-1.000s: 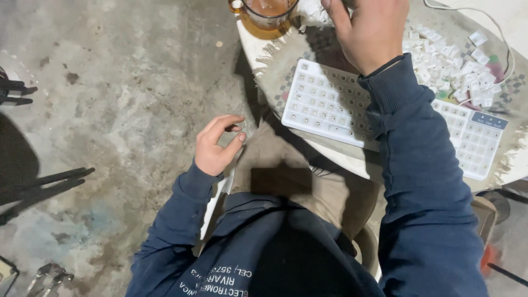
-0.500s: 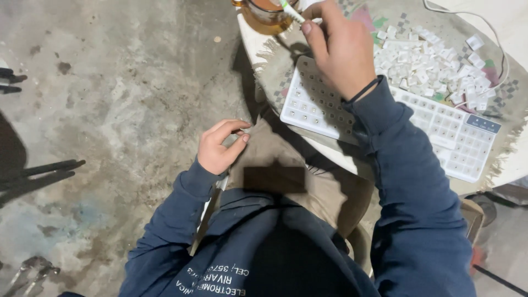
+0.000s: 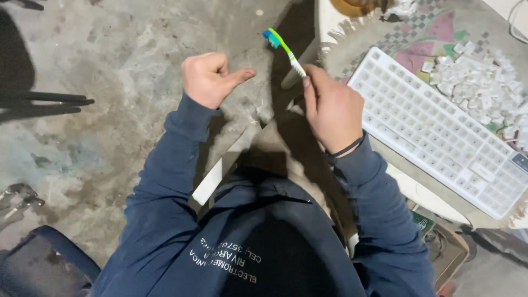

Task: Cleaning a computer keyboard by scrubbing it with a toothbrush and a cleaning solution after removing the keycaps.

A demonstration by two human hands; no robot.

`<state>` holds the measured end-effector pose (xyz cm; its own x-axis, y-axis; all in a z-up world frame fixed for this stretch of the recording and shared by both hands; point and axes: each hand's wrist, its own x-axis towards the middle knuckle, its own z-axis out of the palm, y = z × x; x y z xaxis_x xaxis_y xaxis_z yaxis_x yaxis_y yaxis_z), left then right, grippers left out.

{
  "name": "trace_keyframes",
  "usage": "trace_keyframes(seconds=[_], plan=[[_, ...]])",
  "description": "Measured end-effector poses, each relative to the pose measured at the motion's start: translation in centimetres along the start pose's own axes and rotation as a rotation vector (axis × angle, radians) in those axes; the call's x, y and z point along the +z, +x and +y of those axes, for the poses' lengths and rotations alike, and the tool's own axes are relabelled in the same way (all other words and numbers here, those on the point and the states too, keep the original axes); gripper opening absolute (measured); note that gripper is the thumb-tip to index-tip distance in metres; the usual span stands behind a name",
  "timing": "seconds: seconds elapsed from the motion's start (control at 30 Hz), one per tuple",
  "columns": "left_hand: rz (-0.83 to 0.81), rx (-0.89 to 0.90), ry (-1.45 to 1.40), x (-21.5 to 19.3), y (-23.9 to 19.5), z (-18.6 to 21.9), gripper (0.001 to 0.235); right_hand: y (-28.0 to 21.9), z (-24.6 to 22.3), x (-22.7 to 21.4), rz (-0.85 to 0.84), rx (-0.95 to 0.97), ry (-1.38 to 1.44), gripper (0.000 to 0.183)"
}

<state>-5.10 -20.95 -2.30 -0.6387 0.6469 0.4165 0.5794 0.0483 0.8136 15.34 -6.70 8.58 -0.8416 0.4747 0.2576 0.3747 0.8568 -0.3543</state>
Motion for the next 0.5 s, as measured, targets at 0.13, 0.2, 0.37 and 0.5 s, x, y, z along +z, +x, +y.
trace_keyframes(seconds=[0.13,0.2,0.37,0.5], plan=[[-0.072,0.041,-0.042,0.3,-0.3,-0.7,0.062,-1.6,-1.4,1.1,0.020,0.095,-0.048,0.021],[-0.125,0.027,-0.083,1.1,-2.2,-1.8,0.059,-2.3,-1.1,0.3,0.011,0.102,-0.104,0.024],[-0.282,-0.082,-0.224,5.1,-6.8,-3.1,0.050,-4.3,-0.1,-0.9,-0.005,0.166,-0.190,0.032],[-0.407,-0.227,-0.369,7.9,-7.9,-3.2,0.038,-5.4,0.7,-0.8,0.124,0.209,0.126,0.038]])
